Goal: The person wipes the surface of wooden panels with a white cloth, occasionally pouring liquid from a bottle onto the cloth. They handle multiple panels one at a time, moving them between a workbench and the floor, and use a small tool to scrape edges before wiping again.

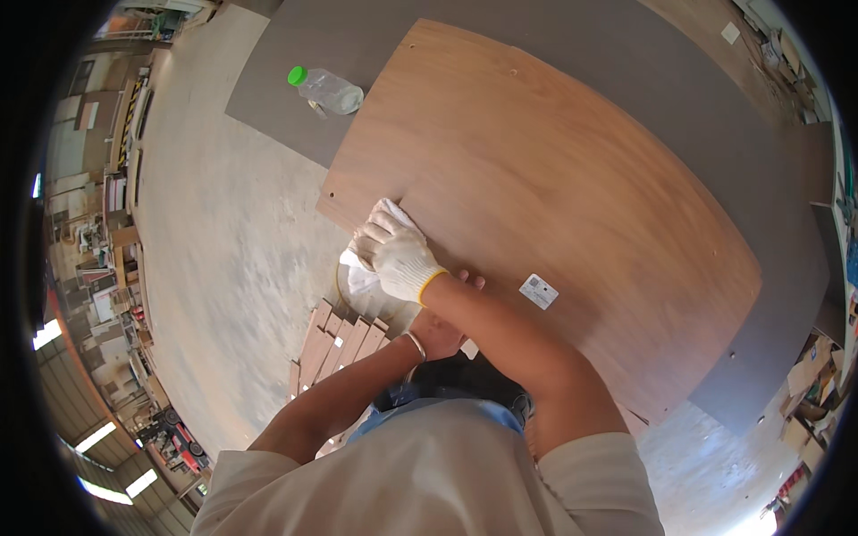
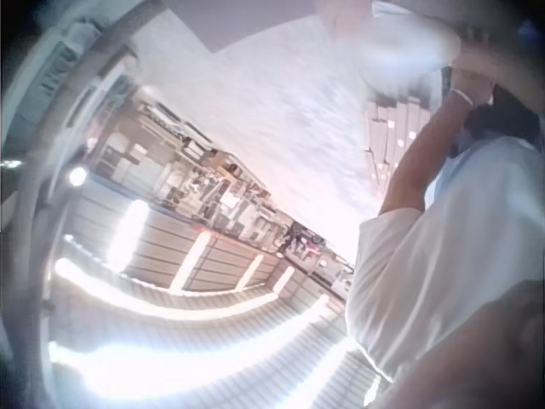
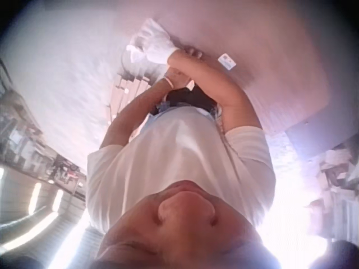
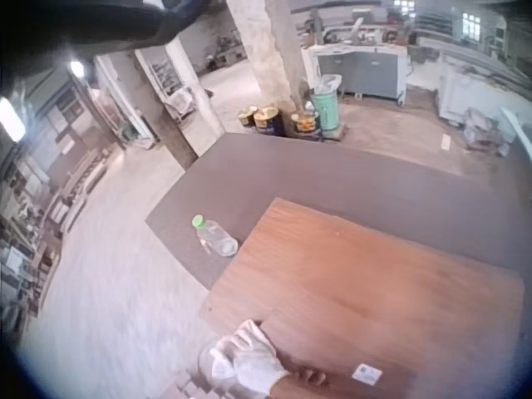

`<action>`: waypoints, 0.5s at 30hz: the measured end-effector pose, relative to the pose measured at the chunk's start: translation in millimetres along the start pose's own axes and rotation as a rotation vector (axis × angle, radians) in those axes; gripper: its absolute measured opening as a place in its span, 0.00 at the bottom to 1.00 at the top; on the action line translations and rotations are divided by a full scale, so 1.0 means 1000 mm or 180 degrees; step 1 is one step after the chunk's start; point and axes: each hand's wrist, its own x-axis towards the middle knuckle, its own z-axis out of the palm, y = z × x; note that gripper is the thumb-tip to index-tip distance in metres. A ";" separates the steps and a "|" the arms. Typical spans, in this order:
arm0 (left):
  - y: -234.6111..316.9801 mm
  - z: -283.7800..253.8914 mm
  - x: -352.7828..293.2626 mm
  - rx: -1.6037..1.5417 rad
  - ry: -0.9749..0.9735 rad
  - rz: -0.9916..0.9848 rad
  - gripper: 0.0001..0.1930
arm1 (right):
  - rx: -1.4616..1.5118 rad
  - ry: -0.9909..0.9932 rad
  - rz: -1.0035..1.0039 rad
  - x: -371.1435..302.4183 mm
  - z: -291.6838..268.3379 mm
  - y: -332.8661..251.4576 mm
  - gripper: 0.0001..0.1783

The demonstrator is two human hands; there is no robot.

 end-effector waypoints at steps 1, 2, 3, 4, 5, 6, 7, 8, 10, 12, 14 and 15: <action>-0.001 0.004 -0.002 -0.0080 -0.0026 -0.0031 0.36 | -0.0095 0.0134 -0.0043 -0.008 0.002 0.016 0.22; -0.001 0.003 -0.003 -0.0161 -0.0031 -0.0085 0.36 | -0.0118 0.0315 0.0100 -0.008 -0.011 0.040 0.21; 0.007 -0.011 -0.001 0.0100 0.0196 0.0061 0.37 | -0.0108 0.0530 0.0368 -0.007 -0.028 0.068 0.19; 0.013 -0.021 0.000 0.0370 0.0420 0.0197 0.37 | -0.0127 0.0765 0.0642 -0.002 -0.050 0.096 0.17; 0.015 -0.025 0.001 0.0436 0.0399 0.0204 0.37 | -0.0711 0.1030 0.0653 0.000 -0.069 0.128 0.14; 0.016 -0.027 0.005 0.0488 0.0366 0.0235 0.37 | -0.0857 0.1163 0.1028 0.001 -0.066 0.141 0.13; 0.018 -0.030 0.009 0.0543 0.0333 0.0270 0.37 | -0.1004 0.1298 0.1407 0.002 -0.062 0.148 0.12; 0.017 -0.025 0.005 0.0529 0.0278 0.0233 0.38 | -0.0841 0.1132 0.1107 0.001 -0.044 0.137 0.14; 0.007 -0.006 0.000 0.0475 0.0231 0.0194 0.38 | -0.0590 0.0765 0.0497 -0.018 0.010 0.086 0.21; 0.011 -0.012 -0.001 0.0538 0.0305 0.0169 0.39 | -0.0477 0.0539 0.0209 -0.019 0.002 0.081 0.24; 0.013 -0.016 -0.004 0.0628 0.0358 0.0134 0.40 | -0.0706 0.0816 0.0419 -0.007 -0.052 0.118 0.22; 0.015 -0.020 0.005 0.0661 0.0327 0.0191 0.41 | -0.0512 0.1111 0.0829 -0.002 -0.067 0.157 0.19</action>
